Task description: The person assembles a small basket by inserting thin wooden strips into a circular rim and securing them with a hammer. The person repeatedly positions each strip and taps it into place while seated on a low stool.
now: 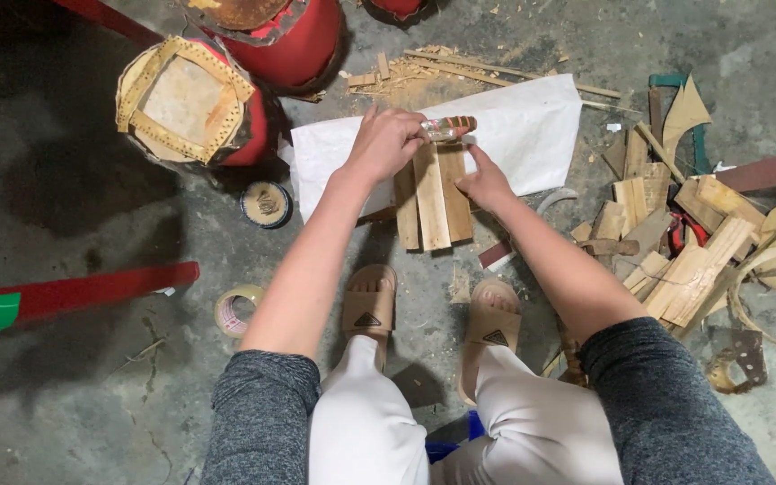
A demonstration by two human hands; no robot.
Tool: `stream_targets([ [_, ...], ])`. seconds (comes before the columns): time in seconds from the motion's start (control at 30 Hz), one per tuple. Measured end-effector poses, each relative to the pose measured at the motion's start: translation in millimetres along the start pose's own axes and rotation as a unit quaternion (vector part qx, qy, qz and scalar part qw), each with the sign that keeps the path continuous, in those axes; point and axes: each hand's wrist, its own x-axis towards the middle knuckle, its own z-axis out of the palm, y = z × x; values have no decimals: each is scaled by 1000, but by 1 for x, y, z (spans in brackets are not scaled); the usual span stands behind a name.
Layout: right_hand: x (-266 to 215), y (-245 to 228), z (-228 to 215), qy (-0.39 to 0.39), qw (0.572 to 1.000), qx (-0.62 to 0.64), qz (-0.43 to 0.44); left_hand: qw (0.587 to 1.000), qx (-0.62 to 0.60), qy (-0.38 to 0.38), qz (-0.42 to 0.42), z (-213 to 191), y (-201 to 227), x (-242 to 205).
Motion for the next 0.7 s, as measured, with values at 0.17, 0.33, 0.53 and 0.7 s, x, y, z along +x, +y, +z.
stream_targets([
  [0.17, 46, 49, -4, 97, 991, -89, -29, 999, -31, 4, -19, 1, 1, -1],
  [0.33, 14, -18, -24, 234, 953, 2, -193, 997, -63, 16, -31, -7, 9, -5],
  [0.53, 2, -60, -35, 180, 914, -68, -357, 996, -79, 13, -29, -6, 13, -4],
  [0.7, 21, -53, -40, 158, 910, -93, -372, 997, -69, 14, -21, 2, 7, 0],
])
